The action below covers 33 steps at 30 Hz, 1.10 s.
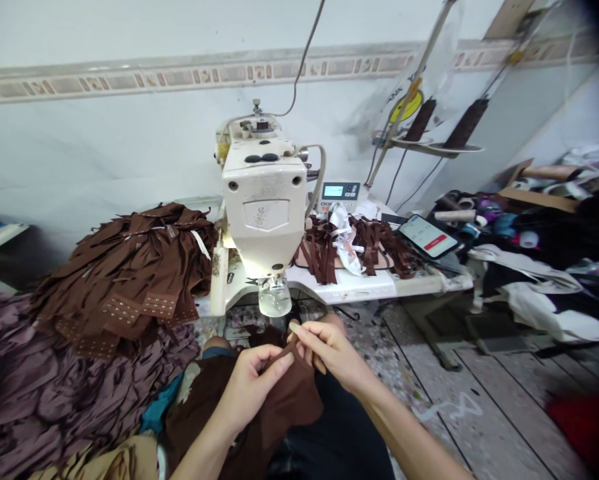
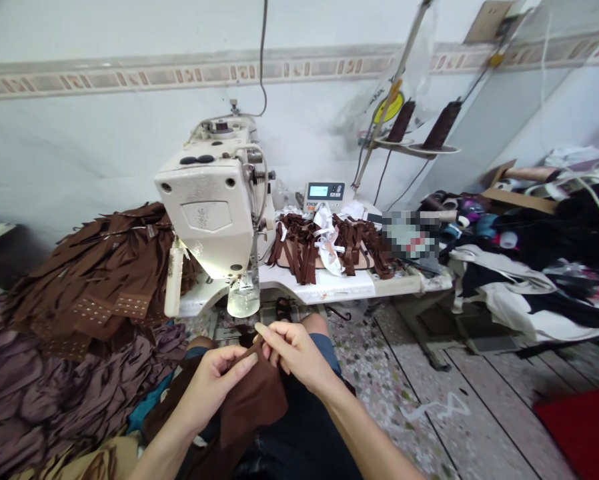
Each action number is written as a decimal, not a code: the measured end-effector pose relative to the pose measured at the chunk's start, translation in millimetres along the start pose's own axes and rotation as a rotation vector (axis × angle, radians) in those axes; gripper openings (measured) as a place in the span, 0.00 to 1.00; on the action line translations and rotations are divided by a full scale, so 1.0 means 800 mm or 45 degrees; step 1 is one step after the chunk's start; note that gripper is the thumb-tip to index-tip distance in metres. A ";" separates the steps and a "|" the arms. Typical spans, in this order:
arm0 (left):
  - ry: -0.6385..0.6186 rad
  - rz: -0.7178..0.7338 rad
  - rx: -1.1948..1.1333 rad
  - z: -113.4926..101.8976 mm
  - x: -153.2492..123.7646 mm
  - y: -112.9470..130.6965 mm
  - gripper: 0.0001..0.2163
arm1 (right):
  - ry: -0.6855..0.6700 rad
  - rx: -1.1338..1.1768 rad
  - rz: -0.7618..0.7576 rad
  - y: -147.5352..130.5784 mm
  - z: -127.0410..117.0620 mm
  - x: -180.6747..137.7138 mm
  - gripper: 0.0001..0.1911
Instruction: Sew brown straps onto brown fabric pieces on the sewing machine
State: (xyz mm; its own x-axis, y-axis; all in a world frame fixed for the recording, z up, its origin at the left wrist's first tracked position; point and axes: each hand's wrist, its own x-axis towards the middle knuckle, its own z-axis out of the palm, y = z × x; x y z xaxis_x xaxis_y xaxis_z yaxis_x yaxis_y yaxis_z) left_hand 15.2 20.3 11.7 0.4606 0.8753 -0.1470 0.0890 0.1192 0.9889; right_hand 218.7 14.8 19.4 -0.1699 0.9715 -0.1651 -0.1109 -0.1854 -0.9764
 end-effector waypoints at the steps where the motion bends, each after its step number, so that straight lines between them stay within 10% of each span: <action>1: -0.002 -0.011 -0.017 0.001 -0.001 0.000 0.18 | 0.019 0.009 -0.002 0.004 0.000 -0.002 0.30; 20: 0.059 -0.069 -0.172 0.014 -0.001 0.011 0.21 | 0.066 -0.077 -0.154 0.008 0.000 0.005 0.27; 28: 0.127 0.054 -0.114 0.012 -0.007 0.005 0.16 | 0.337 -0.604 -0.937 0.019 0.013 -0.027 0.07; 33: 0.032 0.152 0.008 0.014 -0.013 0.008 0.15 | 0.273 -0.582 -0.865 0.030 0.011 -0.032 0.13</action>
State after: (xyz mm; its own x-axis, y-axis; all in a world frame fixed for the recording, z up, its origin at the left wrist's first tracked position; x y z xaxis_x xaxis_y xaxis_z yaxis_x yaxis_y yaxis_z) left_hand 20.8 7.0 19.1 0.4461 0.8946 -0.0273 0.0403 0.0104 0.9991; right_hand 212.1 -15.6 1.7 -0.0151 0.8656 0.5005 0.2932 0.4824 -0.8254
